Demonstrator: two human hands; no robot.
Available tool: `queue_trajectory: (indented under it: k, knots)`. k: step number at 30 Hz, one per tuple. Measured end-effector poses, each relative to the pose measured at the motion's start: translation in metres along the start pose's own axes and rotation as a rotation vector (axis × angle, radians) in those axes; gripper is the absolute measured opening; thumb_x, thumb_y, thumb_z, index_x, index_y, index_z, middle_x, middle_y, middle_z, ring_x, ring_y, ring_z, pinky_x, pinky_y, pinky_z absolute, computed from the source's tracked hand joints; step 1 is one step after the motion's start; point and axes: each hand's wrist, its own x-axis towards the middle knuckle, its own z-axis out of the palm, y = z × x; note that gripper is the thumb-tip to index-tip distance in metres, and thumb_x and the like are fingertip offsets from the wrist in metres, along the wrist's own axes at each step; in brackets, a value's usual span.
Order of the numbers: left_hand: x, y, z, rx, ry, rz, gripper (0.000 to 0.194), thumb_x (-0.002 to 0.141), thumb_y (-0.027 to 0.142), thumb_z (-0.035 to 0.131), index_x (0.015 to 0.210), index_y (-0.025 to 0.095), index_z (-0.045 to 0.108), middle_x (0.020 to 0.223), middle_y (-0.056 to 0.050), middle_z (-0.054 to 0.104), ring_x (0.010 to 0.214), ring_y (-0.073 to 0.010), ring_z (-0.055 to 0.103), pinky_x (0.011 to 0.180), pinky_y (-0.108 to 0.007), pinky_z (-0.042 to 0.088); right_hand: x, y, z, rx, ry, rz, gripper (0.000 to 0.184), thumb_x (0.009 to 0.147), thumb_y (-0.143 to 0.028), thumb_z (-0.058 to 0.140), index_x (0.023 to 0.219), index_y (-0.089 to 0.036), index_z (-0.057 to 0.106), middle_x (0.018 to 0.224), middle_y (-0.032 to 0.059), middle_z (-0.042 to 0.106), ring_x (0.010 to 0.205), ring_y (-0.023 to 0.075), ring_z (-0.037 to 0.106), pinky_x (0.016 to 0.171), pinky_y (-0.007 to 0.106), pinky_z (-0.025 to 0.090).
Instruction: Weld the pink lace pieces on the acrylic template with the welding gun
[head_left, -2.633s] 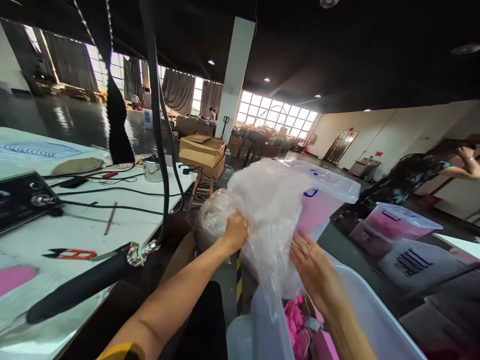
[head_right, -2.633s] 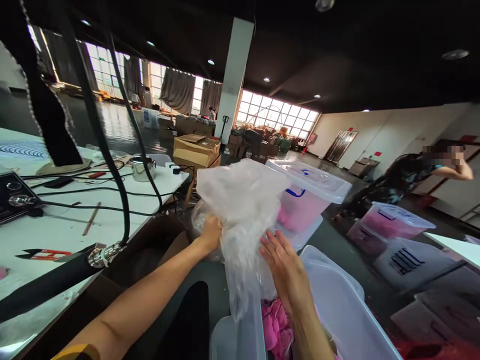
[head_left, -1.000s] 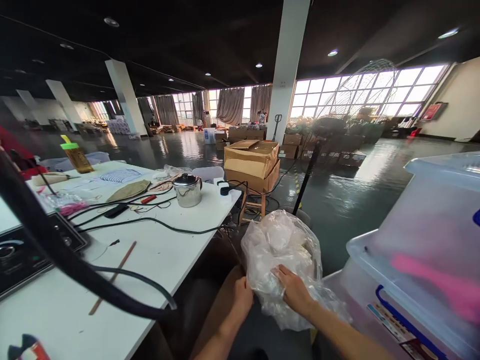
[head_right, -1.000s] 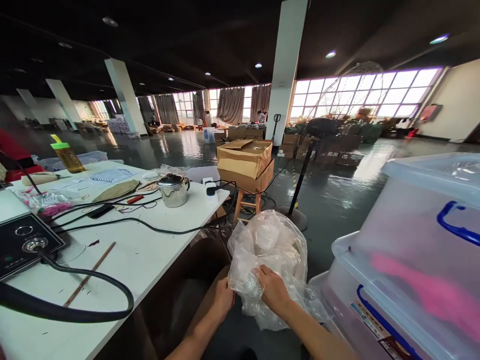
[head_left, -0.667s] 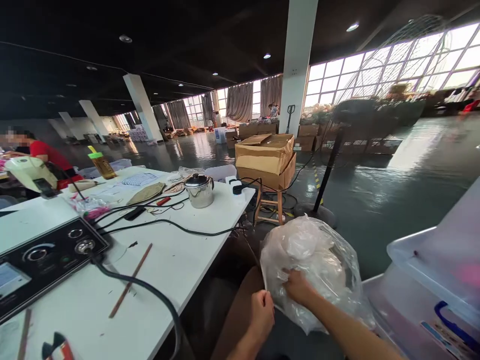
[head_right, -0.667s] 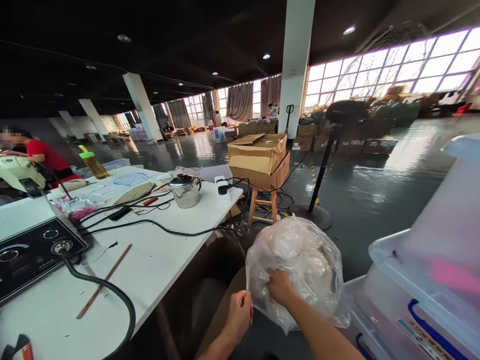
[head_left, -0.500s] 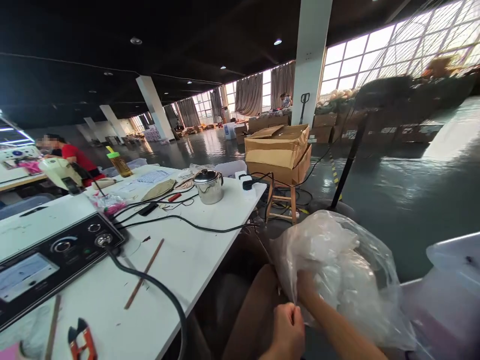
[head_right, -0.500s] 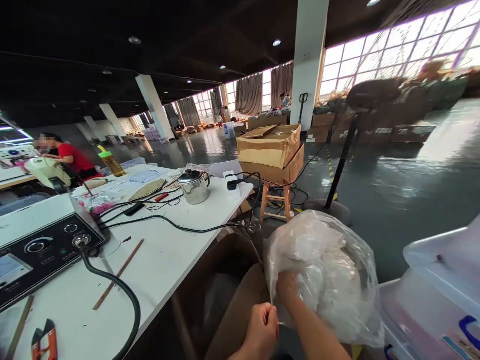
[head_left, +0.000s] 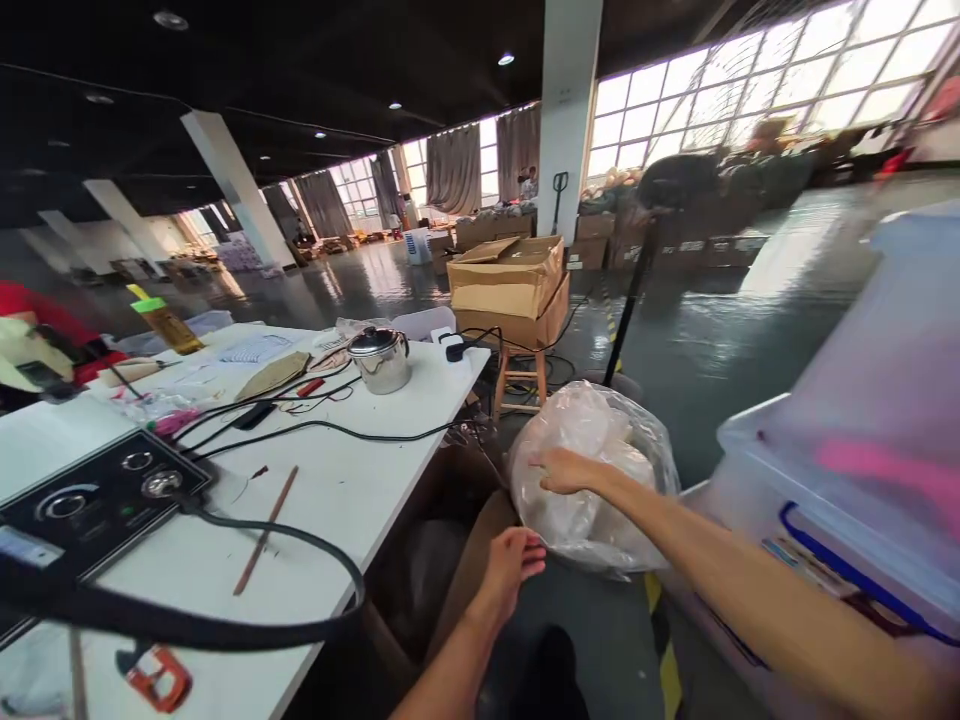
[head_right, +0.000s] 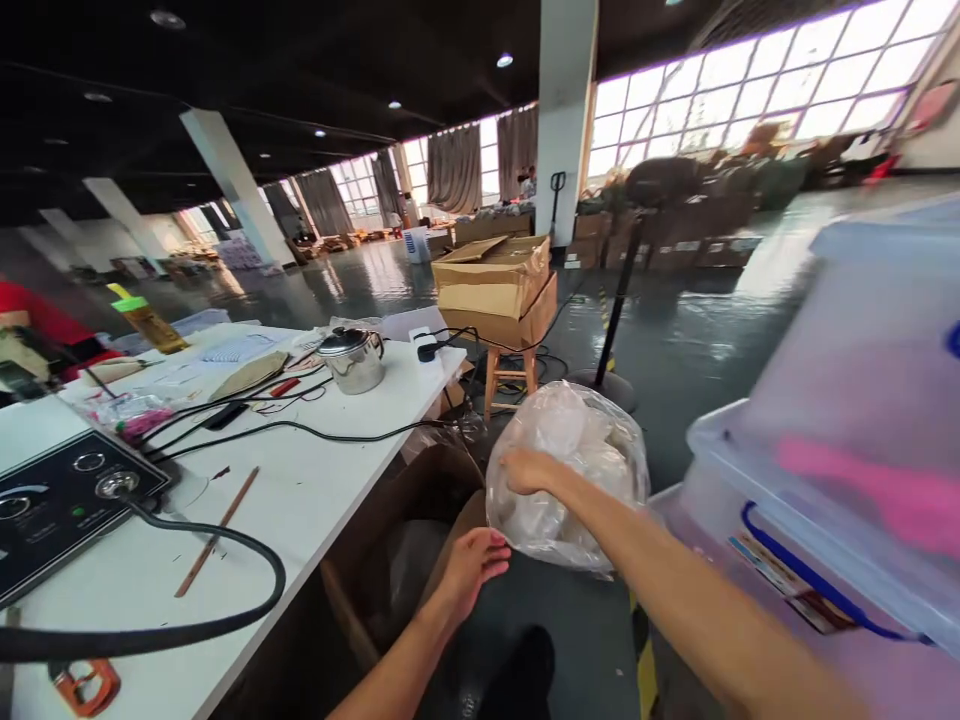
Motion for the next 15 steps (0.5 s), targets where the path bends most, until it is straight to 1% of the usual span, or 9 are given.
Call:
queue_trajectory:
  k: [2,4,5,6,8,10,11,13,15]
  knots:
    - [-0.010,0.004,0.002,-0.016,-0.041,-0.023,0.025,0.078,0.035,0.064,0.088,0.013,0.061,0.100,-0.010,0.064,0.081,-0.0160,0.065,0.075,-0.029,0.052,-0.024,-0.022,-0.035,-0.054,-0.149,-0.002,0.018,0.086,-0.030,0.063,0.095,-0.015,0.065,0.090,0.0032,0.067,0.076,0.0129,0.063,0.072,0.032,0.054]
    - [-0.021,0.006,0.003,0.002,-0.060,-0.041,0.025,0.079,0.028,0.065,0.098,0.013,0.062,0.108,-0.014,0.062,0.082,-0.0169,0.065,0.077,-0.032,0.053,-0.061,-0.050,-0.072,-0.080,-0.199,-0.005,0.013,0.074,-0.021,0.072,0.086,-0.017,0.070,0.081,0.0018,0.070,0.071,0.0143,0.065,0.072,0.031,0.054]
    - [-0.028,0.006,0.004,0.021,-0.064,-0.046,0.025,0.079,0.025,0.066,0.101,0.012,0.061,0.110,-0.015,0.061,0.081,-0.0171,0.065,0.076,-0.033,0.053,-0.085,-0.064,-0.091,-0.086,-0.192,-0.001,0.018,0.069,-0.017,0.074,0.087,-0.019,0.072,0.081,0.0014,0.071,0.071,0.0160,0.066,0.073,0.031,0.053]
    - [-0.036,0.007,0.004,0.044,-0.071,-0.049,0.026,0.079,0.023,0.066,0.102,0.012,0.061,0.112,-0.016,0.061,0.081,-0.0172,0.065,0.076,-0.033,0.053,-0.111,-0.078,-0.110,-0.084,-0.167,0.013,0.024,0.068,-0.017,0.072,0.092,-0.022,0.073,0.084,0.0011,0.073,0.073,0.0173,0.067,0.073,0.031,0.053]
    - [-0.053,0.007,0.006,0.100,-0.112,-0.049,0.025,0.079,0.022,0.068,0.101,0.011,0.062,0.111,-0.016,0.061,0.080,-0.0177,0.066,0.074,-0.032,0.053,-0.170,-0.103,-0.146,-0.038,-0.077,0.062,0.031,0.073,-0.024,0.065,0.104,-0.024,0.071,0.089,0.0008,0.074,0.079,0.0191,0.069,0.072,0.030,0.053]
    - [-0.073,0.007,0.012,0.161,-0.198,-0.047,0.025,0.078,0.025,0.069,0.098,0.012,0.064,0.108,-0.015,0.063,0.082,-0.0184,0.066,0.073,-0.031,0.054,-0.236,-0.120,-0.175,0.114,0.060,0.144,0.035,0.074,-0.033,0.063,0.106,-0.022,0.071,0.090,0.0019,0.074,0.080,0.0199,0.070,0.068,0.030,0.054]
    - [-0.083,0.008,0.015,0.189,-0.254,-0.045,0.026,0.077,0.028,0.070,0.097,0.012,0.064,0.108,-0.014,0.063,0.083,-0.0186,0.066,0.072,-0.030,0.054,-0.270,-0.124,-0.186,0.170,0.125,0.210,0.037,0.073,-0.036,0.063,0.106,-0.021,0.071,0.090,0.0026,0.074,0.080,0.0198,0.070,0.067,0.030,0.055]
    - [-0.103,0.011,0.026,0.236,-0.374,-0.034,0.032,0.075,0.034,0.072,0.099,0.013,0.064,0.109,-0.012,0.064,0.087,-0.0189,0.066,0.071,-0.028,0.054,-0.340,-0.127,-0.196,0.146,0.226,0.408,0.039,0.073,-0.039,0.061,0.107,-0.020,0.070,0.091,0.0022,0.074,0.076,0.0178,0.070,0.067,0.029,0.055]
    - [-0.123,0.015,0.039,0.274,-0.502,0.027,0.042,0.072,0.043,0.073,0.102,0.016,0.064,0.113,-0.010,0.063,0.095,-0.0204,0.064,0.074,-0.027,0.054,-0.413,-0.126,-0.191,-0.016,0.289,0.651,0.037,0.075,-0.035,0.058,0.107,-0.022,0.070,0.089,0.0008,0.073,0.071,0.0154,0.068,0.066,0.028,0.054]
